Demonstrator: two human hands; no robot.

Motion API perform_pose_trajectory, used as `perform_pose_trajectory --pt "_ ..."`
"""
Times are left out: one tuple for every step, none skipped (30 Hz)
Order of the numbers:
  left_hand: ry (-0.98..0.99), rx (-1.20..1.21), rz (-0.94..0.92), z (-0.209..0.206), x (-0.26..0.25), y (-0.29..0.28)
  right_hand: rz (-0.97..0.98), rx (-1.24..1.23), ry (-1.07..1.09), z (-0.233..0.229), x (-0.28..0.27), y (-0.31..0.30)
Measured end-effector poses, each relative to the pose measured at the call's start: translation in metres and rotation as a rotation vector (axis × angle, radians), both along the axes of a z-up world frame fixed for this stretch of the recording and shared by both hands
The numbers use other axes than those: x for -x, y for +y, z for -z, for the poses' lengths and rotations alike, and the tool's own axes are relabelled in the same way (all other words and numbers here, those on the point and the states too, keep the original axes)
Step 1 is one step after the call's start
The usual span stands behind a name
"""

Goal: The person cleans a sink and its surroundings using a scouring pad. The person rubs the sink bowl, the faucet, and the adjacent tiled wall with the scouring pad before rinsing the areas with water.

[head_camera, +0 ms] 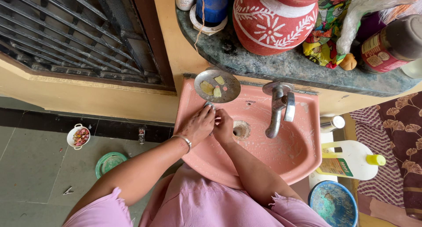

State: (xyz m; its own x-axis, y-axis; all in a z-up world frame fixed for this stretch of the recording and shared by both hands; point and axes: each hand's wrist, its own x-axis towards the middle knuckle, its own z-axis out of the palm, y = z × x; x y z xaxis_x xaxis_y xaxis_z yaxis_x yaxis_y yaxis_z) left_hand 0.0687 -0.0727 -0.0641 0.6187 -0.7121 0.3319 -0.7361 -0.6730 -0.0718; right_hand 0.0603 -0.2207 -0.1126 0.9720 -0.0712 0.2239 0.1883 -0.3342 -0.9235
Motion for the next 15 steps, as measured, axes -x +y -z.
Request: perform_pose_trajectory --pt "0.005 0.068 0.023 0.013 -0.012 -0.015 0.120 0.016 0.012 0.001 -0.004 -0.008" --pt "0.011 0.136 0.047 0.026 -0.024 -0.031 0.239 0.032 0.024 0.004 -0.008 -0.016" --pt "0.017 0.115 0.108 0.037 -0.037 -0.050 0.245 0.034 0.024 0.007 -0.011 -0.026" --pt "0.022 0.094 0.170 0.048 -0.047 -0.068 0.382 0.018 0.037 0.010 -0.014 -0.038" --pt "0.023 0.094 0.177 0.056 -0.056 -0.086 0.521 0.001 0.051 0.015 -0.014 -0.048" --pt "-0.081 0.160 0.250 0.063 -0.064 -0.105 0.528 0.002 0.053 0.021 -0.015 -0.056" --pt "-0.188 0.230 0.321 0.070 -0.070 -0.121 0.631 -0.065 0.009 0.026 -0.018 -0.065" --pt "-0.188 0.235 0.326 0.077 -0.071 -0.131 0.732 -0.133 -0.037 0.032 -0.020 -0.072" --pt "-0.199 0.244 0.343 0.084 -0.073 -0.138 0.733 -0.130 -0.039 0.037 -0.021 -0.076" --pt "-0.210 0.252 0.360 0.089 -0.075 -0.142 0.758 -0.065 -0.048 0.041 -0.021 -0.078" --pt "-0.210 0.251 0.356 0.093 -0.077 -0.137 0.779 -0.005 -0.053 0.044 -0.021 -0.077" --pt "-0.189 0.273 0.377 0.096 -0.081 -0.127 0.775 -0.006 -0.052 0.047 -0.023 -0.076" --pt "-0.160 0.293 0.403 0.097 -0.079 -0.114 0.741 0.034 0.026 0.049 -0.021 -0.073" --pt "-0.152 0.288 0.404 0.093 -0.076 -0.101 0.705 0.073 0.104 0.051 -0.019 -0.069" --pt "-0.167 0.177 0.380 0.086 -0.073 -0.089 0.705 0.074 0.110 0.052 -0.016 -0.065"
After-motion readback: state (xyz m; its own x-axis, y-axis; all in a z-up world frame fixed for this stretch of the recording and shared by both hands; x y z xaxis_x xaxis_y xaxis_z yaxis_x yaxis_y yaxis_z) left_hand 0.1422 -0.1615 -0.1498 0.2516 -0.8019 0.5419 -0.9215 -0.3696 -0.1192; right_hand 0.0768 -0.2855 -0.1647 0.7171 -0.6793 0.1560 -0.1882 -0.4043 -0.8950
